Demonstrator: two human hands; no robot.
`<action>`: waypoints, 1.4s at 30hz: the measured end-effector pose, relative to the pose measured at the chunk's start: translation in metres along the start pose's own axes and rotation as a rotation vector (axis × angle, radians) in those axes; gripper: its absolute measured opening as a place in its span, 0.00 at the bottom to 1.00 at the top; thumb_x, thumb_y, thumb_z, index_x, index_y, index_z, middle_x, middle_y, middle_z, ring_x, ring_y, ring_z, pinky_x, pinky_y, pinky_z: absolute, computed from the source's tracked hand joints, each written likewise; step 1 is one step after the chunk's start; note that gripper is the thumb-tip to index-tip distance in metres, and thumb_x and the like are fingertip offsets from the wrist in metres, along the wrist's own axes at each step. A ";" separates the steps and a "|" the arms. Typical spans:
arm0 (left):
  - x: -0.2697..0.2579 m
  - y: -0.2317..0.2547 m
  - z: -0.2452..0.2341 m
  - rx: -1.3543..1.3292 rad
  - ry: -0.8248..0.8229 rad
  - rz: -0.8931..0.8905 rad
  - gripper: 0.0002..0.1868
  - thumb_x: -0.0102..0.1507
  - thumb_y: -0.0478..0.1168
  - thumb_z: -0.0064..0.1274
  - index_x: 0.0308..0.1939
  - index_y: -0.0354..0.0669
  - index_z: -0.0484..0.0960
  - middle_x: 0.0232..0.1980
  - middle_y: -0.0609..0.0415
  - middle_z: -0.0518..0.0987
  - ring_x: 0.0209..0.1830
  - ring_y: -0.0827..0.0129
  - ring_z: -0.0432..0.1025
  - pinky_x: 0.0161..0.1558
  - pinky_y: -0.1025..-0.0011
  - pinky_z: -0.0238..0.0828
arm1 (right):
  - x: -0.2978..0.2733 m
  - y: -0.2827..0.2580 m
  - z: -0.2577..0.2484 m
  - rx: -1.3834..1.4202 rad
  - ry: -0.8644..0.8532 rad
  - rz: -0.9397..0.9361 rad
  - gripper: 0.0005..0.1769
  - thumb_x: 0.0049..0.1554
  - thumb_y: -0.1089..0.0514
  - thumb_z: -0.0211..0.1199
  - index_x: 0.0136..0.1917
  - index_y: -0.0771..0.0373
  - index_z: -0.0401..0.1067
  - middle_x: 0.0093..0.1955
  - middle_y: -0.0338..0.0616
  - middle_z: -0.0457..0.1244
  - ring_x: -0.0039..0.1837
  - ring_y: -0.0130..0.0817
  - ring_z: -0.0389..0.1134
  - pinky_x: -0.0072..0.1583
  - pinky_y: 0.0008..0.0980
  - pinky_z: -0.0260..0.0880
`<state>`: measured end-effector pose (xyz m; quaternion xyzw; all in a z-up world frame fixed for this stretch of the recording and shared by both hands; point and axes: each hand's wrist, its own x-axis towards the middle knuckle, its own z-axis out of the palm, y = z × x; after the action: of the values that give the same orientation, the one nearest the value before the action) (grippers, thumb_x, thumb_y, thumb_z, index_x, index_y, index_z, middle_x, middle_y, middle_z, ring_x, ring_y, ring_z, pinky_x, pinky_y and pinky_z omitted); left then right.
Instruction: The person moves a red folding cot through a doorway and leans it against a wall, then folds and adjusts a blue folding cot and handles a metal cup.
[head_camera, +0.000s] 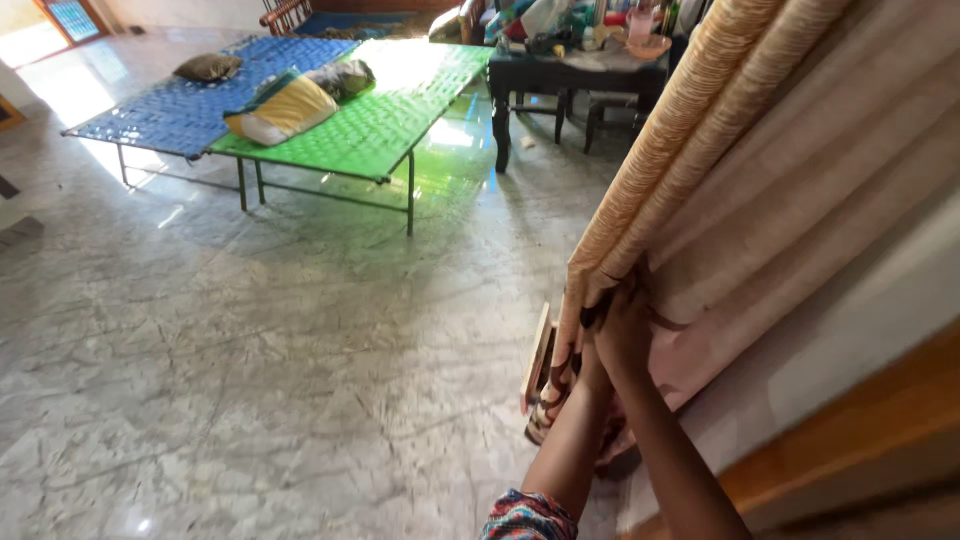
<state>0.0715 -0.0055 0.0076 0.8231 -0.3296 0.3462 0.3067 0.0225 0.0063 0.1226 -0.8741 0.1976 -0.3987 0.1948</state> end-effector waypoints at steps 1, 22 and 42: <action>0.020 -0.010 0.007 -0.008 0.009 -0.016 0.23 0.66 0.44 0.46 0.66 0.46 0.74 0.66 0.51 0.74 0.61 0.59 0.74 0.57 0.62 0.73 | 0.018 0.001 0.014 -0.037 0.016 -0.028 0.48 0.53 0.55 0.62 0.80 0.69 0.46 0.71 0.72 0.51 0.69 0.69 0.60 0.66 0.55 0.66; -0.039 -0.251 -0.029 -0.356 -0.768 -0.018 0.25 0.65 0.45 0.49 0.66 0.43 0.71 0.66 0.39 0.73 0.67 0.50 0.66 0.65 0.56 0.64 | -0.089 -0.066 0.257 -0.017 0.241 0.519 0.59 0.58 0.41 0.68 0.84 0.71 0.37 0.82 0.77 0.41 0.81 0.72 0.43 0.78 0.62 0.44; 0.029 -0.818 -0.289 -0.678 0.149 -1.374 0.09 0.68 0.40 0.53 0.46 0.48 0.87 0.34 0.60 0.85 0.25 0.77 0.75 0.25 0.75 0.70 | -0.001 -0.524 0.667 1.270 -1.160 1.145 0.30 0.67 0.40 0.47 0.76 0.55 0.62 0.72 0.40 0.63 0.66 0.42 0.66 0.63 0.42 0.65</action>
<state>0.5984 0.6826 -0.0310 0.6786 0.1892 0.0128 0.7096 0.6377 0.5717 -0.0216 -0.4430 0.2125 0.2058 0.8463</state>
